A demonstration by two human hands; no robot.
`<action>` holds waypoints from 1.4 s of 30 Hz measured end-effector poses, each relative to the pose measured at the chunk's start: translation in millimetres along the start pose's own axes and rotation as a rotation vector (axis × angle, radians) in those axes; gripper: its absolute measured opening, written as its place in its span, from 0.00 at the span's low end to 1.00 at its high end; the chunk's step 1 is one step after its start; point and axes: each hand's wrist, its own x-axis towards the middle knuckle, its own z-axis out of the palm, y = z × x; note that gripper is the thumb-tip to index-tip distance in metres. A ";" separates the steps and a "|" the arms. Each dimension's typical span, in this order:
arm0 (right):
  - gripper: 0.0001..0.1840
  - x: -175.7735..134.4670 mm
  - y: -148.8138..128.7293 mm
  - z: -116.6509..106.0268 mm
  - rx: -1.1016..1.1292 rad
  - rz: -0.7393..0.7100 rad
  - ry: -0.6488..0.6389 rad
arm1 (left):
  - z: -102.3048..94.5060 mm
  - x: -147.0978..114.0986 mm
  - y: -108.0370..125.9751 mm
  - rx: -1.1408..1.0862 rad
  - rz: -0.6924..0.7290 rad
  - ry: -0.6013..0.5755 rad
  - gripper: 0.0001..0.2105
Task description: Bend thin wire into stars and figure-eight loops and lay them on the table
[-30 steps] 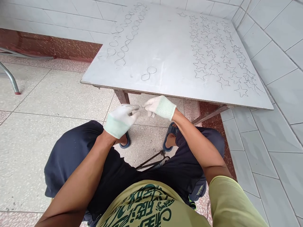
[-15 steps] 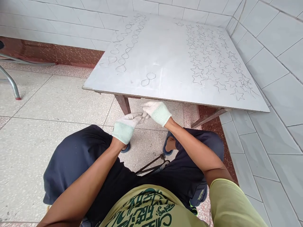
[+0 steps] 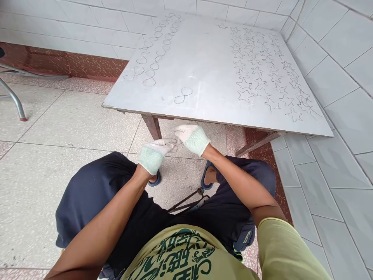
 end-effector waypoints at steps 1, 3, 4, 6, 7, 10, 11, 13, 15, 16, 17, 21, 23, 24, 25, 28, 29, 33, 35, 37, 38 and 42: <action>0.15 -0.3 -0.3 -0.6 0.000 0.001 -0.005 | 0.5 0.5 -1.0 0.016 0.003 -0.005 0.13; 0.15 -1.1 -0.8 -1.6 -0.002 0.004 -0.014 | 1.7 1.6 -2.8 0.048 0.011 -0.017 0.12; 0.15 -1.7 -1.0 -2.2 -0.003 0.003 -0.020 | 2.2 2.0 -3.6 0.066 0.014 -0.020 0.12; 0.14 -3.2 -1.9 -4.0 -0.006 -0.005 -0.040 | 2.3 2.2 -4.7 0.101 0.019 -0.023 0.10; 0.14 -4.1 -2.6 -5.2 -0.005 -0.010 -0.053 | 1.9 2.1 -5.1 0.116 0.019 -0.029 0.10; 0.10 -6.5 -5.7 -9.1 0.021 -0.016 -0.092 | -0.7 1.1 -4.6 0.130 0.016 -0.048 0.09; 0.09 -7.0 -6.8 -10.1 0.035 -0.009 -0.102 | -1.5 0.9 -3.9 0.123 0.018 -0.053 0.10; 0.08 -7.4 -8.5 -11.7 0.059 0.012 -0.114 | -2.3 0.8 -1.9 0.106 0.024 -0.048 0.11; 0.08 -6.8 -9.4 -12.6 0.068 0.028 -0.113 | -1.8 0.8 0.6 0.108 0.027 -0.033 0.12; 0.09 -6.3 -9.5 -13.0 0.066 0.029 -0.110 | -1.3 0.7 1.9 0.116 0.025 -0.023 0.11; 0.09 -5.7 -9.3 -13.4 0.059 0.025 -0.108 | -0.8 0.4 3.2 0.124 0.023 -0.015 0.11; 0.10 -3.9 -8.7 -14.8 0.019 0.007 -0.111 | -1.8 -1.7 8.1 0.132 0.021 0.012 0.12; 0.10 -4.0 -9.3 -15.4 0.023 0.018 -0.110 | -4.1 -2.2 11.2 0.137 0.019 0.026 0.13; 0.11 -4.3 -9.8 -15.7 0.034 0.025 -0.107 | -5.6 -2.3 13.2 0.140 0.019 0.033 0.14; 0.11 -4.8 -10.3 -16.1 0.048 0.029 -0.106 | -7.2 -2.4 15.5 0.143 0.021 0.040 0.16; 0.12 -6.1 -11.3 -17.0 0.086 0.028 -0.119 | -11.4 -3.8 23.5 0.136 0.041 0.055 0.22; 0.12 -6.4 -11.3 -17.0 0.093 0.028 -0.123 | -12.4 -4.7 26.1 0.137 0.056 0.060 0.23; 0.11 -6.9 -10.7 -14.3 0.074 0.020 -0.152 | -13.7 -7.8 31.7 0.387 0.201 0.105 0.17; 0.10 -7.2 -11.1 -12.0 0.064 0.022 -0.169 | -13.6 -7.8 32.6 0.620 0.291 0.104 0.13; 0.10 -7.9 -12.4 -10.7 0.087 0.052 -0.180 | -14.1 -7.5 34.4 0.791 0.346 0.078 0.14; 0.10 -8.3 -13.3 -10.8 0.102 0.075 -0.182 | -14.8 -7.8 36.1 0.841 0.355 0.075 0.15; 0.09 -10.0 -15.0 -14.3 0.058 0.059 -0.165 | -19.3 -13.0 46.4 0.901 0.348 0.117 0.17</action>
